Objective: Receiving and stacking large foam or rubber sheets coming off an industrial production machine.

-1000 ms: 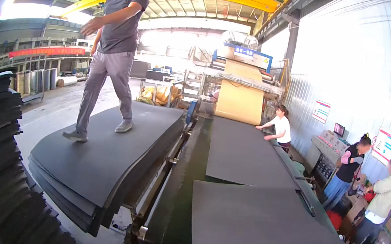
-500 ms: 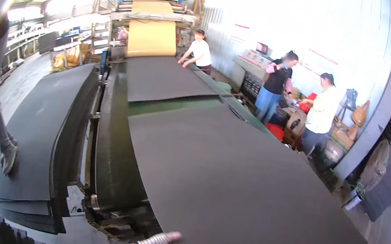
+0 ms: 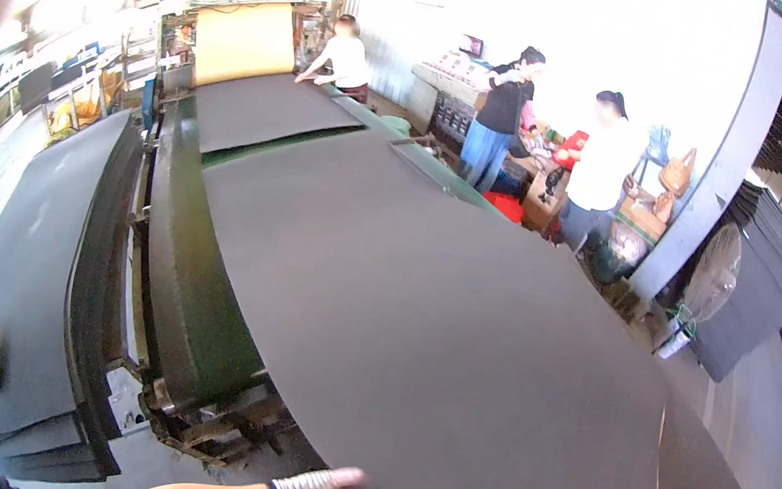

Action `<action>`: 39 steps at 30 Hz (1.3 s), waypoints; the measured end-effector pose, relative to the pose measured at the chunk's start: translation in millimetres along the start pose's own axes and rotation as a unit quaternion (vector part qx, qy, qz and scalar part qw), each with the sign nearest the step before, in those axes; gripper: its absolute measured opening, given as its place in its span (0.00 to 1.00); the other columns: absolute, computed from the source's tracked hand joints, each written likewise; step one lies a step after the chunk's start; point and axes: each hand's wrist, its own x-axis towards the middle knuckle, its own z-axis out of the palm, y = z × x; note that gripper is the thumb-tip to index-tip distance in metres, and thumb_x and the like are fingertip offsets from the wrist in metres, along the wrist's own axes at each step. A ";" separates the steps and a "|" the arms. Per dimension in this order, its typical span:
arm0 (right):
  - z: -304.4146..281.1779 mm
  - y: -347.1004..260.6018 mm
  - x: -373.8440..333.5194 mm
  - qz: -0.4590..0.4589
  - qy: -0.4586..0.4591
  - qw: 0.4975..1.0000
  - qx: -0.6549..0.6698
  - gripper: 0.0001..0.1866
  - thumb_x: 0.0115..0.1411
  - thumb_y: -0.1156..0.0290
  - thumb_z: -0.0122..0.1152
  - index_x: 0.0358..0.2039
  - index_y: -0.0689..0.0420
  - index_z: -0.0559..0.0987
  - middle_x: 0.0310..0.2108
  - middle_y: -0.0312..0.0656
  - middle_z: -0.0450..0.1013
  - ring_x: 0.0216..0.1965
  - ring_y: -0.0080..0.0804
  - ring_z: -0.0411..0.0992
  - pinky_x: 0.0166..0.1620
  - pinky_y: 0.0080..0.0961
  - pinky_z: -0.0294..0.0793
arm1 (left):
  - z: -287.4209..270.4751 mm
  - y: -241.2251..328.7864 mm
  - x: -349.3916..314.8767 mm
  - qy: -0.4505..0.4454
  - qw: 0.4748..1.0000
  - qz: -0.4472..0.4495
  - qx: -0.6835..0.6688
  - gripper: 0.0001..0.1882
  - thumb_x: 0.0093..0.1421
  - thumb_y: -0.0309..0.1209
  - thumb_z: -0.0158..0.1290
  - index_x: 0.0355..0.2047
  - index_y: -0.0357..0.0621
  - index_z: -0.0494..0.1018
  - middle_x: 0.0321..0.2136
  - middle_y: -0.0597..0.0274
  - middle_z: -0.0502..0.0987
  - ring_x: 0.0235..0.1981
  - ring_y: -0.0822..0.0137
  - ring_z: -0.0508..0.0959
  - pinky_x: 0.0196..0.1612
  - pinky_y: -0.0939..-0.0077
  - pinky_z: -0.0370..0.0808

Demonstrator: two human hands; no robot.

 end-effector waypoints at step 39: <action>-156.6 58.2 61.6 -0.305 0.158 0.811 -0.473 0.22 0.40 0.73 0.68 0.40 0.54 0.80 0.39 0.40 0.76 0.44 0.42 0.71 0.53 0.40 0.64 | 40.5 7.5 -109.6 0.041 0.917 0.173 0.357 0.18 0.64 0.41 0.54 0.44 0.37 0.77 0.43 0.55 0.80 0.41 0.68 0.80 0.46 0.73 0.77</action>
